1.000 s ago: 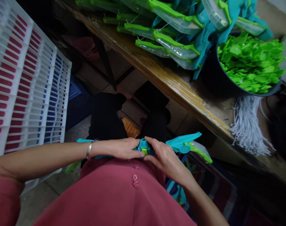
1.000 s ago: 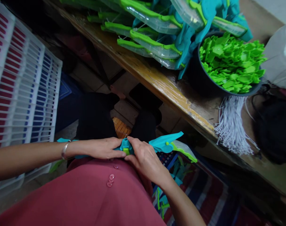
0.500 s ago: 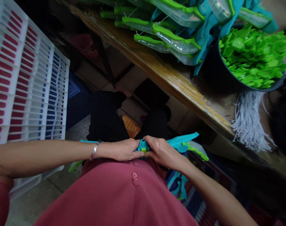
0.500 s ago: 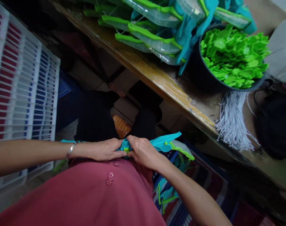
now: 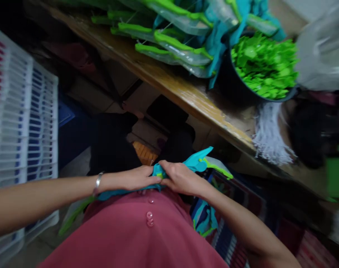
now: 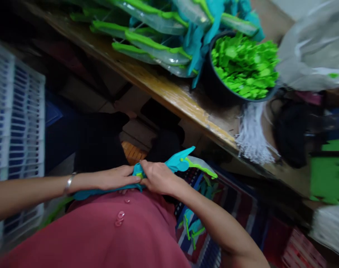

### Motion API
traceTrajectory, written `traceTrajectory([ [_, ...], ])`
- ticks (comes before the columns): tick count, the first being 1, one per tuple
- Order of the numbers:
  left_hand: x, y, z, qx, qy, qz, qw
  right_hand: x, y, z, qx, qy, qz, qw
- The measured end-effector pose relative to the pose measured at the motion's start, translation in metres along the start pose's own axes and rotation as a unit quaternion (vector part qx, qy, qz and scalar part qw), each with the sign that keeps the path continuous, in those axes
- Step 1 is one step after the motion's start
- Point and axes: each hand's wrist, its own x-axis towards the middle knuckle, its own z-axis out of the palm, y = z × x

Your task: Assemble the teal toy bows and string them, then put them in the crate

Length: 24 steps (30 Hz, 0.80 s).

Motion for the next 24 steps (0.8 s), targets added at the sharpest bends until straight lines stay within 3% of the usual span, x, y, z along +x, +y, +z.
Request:
traceTrajectory([
  [4, -0.001, -0.008, 0.006, 0.055, 0.055, 0.026, 0.997, -0.003, -0.011, 0.007, -0.04, -0.01, 0.001, 0.999],
  [7, 0.006, -0.007, 0.001, 0.037, 0.029, 0.014, 0.999, -0.005, -0.009, 0.014, -0.057, 0.017, 0.011, 0.998],
  [9, 0.013, -0.004, -0.003, -0.002, 0.003, -0.001, 1.0, -0.009, -0.003, 0.013, -0.076, 0.07, 0.001, 0.995],
  [12, 0.023, -0.004, -0.006, -0.034, 0.015, -0.021, 0.999, -0.02, 0.01, -0.003, -0.085, 0.21, -0.058, 0.972],
  [14, 0.026, -0.008, -0.006, -0.03, 0.032, -0.032, 0.999, -0.032, 0.022, -0.023, -0.048, 0.327, -0.066, 0.942],
  [17, 0.02, -0.017, -0.011, 0.022, 0.05, -0.02, 0.998, -0.055, 0.045, -0.058, 0.027, 0.468, 0.014, 0.883],
  [20, 0.004, -0.03, -0.019, 0.093, 0.095, 0.021, 0.991, -0.078, 0.074, -0.091, 0.04, 0.563, 0.098, 0.819],
  [24, -0.018, -0.051, -0.022, 0.14, 0.149, 0.084, 0.975, -0.095, 0.123, -0.146, -0.06, 0.658, 0.135, 0.738],
])
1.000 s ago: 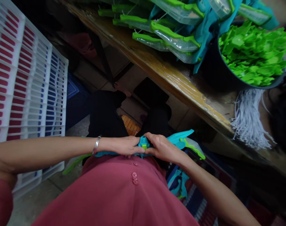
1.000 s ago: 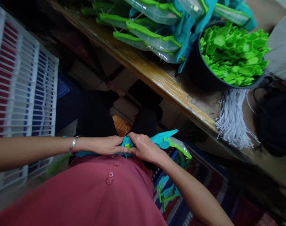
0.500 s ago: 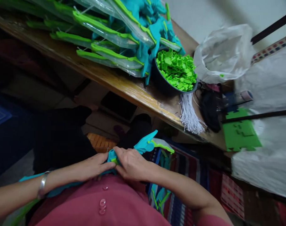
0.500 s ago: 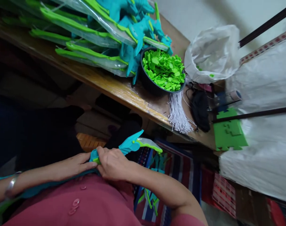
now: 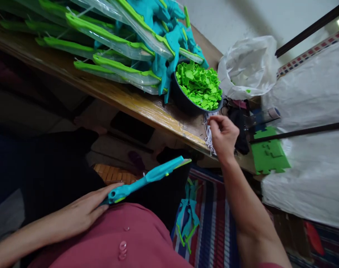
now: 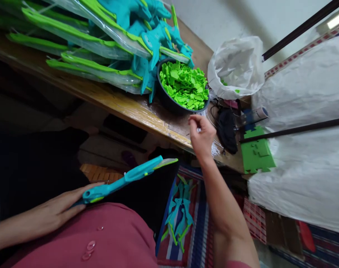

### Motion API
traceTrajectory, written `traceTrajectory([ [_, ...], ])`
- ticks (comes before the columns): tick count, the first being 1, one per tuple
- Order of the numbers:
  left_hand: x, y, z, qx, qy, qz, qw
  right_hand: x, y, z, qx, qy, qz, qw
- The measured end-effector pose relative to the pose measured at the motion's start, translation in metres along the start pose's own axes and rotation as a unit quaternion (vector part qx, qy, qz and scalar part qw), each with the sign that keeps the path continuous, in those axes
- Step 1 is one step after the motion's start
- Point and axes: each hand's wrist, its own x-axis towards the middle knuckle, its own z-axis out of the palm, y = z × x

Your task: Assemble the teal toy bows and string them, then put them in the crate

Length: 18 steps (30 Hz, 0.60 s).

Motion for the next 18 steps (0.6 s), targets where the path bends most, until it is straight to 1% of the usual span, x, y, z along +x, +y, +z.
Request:
traceTrajectory([
  [1, -0.004, -0.004, 0.001, 0.011, 0.016, 0.011, 1.0, 0.018, 0.011, 0.001, -0.03, 0.018, -0.01, 0.999],
  [2, -0.007, -0.006, 0.002, 0.023, 0.034, 0.017, 0.999, 0.036, 0.02, 0.004, -0.071, 0.018, -0.013, 0.997],
  [3, -0.008, -0.008, 0.004, 0.034, 0.051, 0.018, 0.998, 0.055, 0.027, 0.008, -0.123, -0.002, -0.011, 0.992],
  [5, -0.007, -0.007, 0.006, 0.05, 0.081, 0.014, 0.995, 0.088, 0.037, 0.019, -0.224, -0.067, 0.007, 0.972],
  [7, -0.004, 0.001, 0.005, 0.063, 0.088, -0.005, 0.994, 0.113, 0.04, 0.033, -0.279, -0.117, 0.03, 0.953],
  [8, -0.003, 0.007, 0.003, 0.067, 0.082, -0.016, 0.994, 0.121, 0.04, 0.04, -0.285, -0.131, 0.041, 0.949],
  [9, -0.001, 0.015, 0.001, 0.069, 0.064, -0.028, 0.995, 0.128, 0.039, 0.046, -0.289, -0.144, 0.05, 0.945],
  [11, 0.001, 0.028, -0.004, 0.06, 0.028, -0.046, 0.997, 0.138, 0.036, 0.055, -0.329, -0.187, 0.07, 0.923],
  [13, 0.003, 0.038, -0.008, 0.047, 0.002, -0.066, 0.997, 0.143, 0.033, 0.061, -0.403, -0.233, 0.086, 0.881],
  [15, 0.003, 0.042, -0.011, 0.041, -0.007, -0.083, 0.996, 0.145, 0.028, 0.063, -0.438, -0.258, 0.092, 0.856],
  [18, 0.003, 0.044, -0.013, 0.032, -0.018, -0.092, 0.995, 0.142, 0.018, 0.063, -0.441, -0.271, 0.092, 0.85],
])
